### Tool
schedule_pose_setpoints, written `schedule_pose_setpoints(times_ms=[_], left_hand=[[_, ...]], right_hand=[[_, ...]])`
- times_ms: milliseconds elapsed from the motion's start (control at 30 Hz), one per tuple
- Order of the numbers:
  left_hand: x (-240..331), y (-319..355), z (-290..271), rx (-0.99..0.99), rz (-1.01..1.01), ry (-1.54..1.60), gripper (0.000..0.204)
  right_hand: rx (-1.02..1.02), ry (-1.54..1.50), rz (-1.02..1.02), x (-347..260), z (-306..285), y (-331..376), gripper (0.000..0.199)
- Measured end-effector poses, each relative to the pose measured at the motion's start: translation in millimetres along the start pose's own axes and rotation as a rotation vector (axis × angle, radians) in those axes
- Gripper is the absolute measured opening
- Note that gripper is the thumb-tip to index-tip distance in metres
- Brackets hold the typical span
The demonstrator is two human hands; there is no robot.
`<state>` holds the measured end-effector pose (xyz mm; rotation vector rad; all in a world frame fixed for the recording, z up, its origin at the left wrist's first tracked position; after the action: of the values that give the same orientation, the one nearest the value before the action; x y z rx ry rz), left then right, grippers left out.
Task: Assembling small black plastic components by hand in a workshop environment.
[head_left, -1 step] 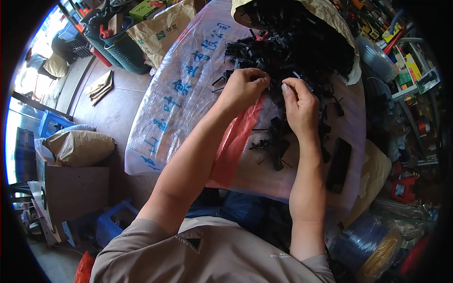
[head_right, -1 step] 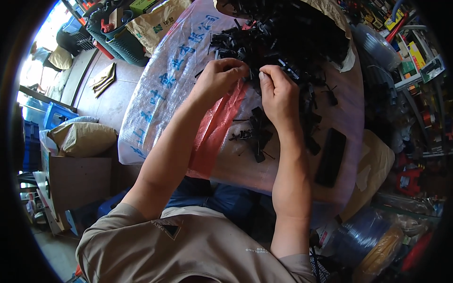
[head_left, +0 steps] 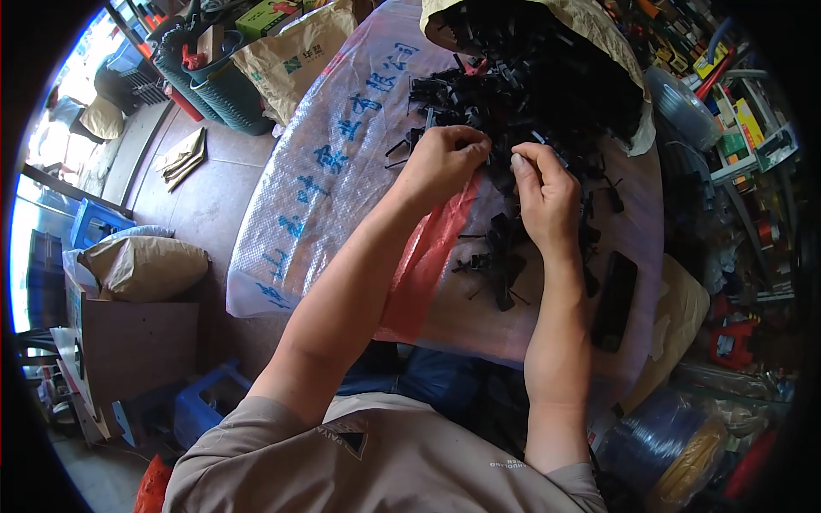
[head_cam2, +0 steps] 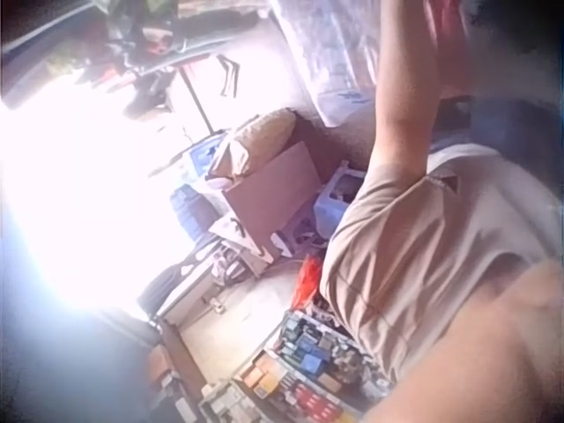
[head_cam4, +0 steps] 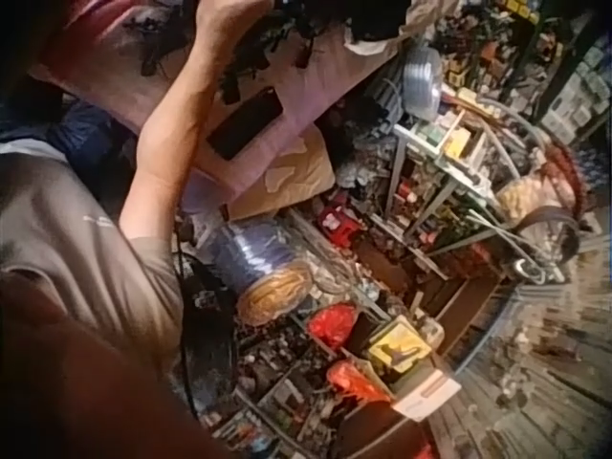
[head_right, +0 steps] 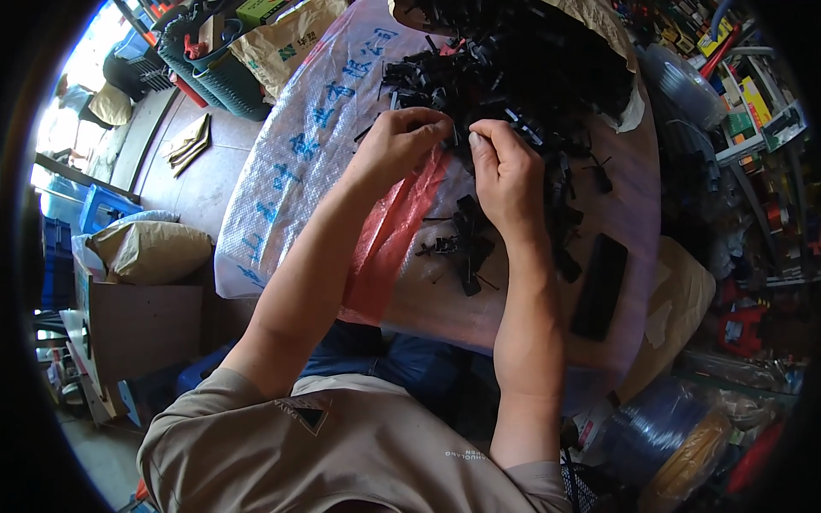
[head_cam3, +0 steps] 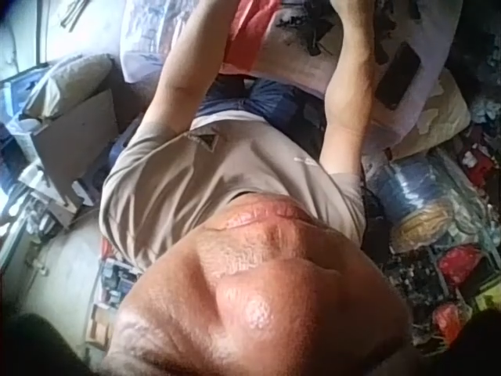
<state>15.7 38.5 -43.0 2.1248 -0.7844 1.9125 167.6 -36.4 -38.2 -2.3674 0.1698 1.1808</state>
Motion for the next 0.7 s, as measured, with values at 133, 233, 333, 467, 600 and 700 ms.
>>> schedule_pose_setpoints(times_ms=[133,233,333,467,600,700], left_hand=[[2,2,-3,-0.070,-0.051,0.166,0.035],[8,4,-4,-0.081,0.035,0.227,0.041],[16,6,1,-0.180,0.199,0.198,0.047],[20,8,5,-0.226,0.225,0.163,0.042],[13,7,7,-0.097,0.328,0.179,0.030],[16,9,9,-0.113,0.355,0.081,0.023]], right_hand=[[-0.081,-0.267,0.046,-12,1,5,0.011],[-0.040,-0.434,0.150,-7,-2,2,0.011],[0.013,-0.578,0.153,-2,-5,-4,0.012],[-0.159,-0.616,0.193,5,-12,-6,0.014],[-0.177,-0.597,0.189,9,-3,-5,0.012],[-0.197,-0.586,0.213,8,-3,-3,0.012]])
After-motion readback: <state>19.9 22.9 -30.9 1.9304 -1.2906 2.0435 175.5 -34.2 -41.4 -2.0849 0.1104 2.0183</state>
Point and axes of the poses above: each hand's wrist, its own y-axis away from the middle knuckle, its own z-axis out of the palm, x = y × z, the point moved 1 cm from there along -y, towards the middle knuckle, and after that the axes turned 13 degrees about z, right-handed, at the moved point
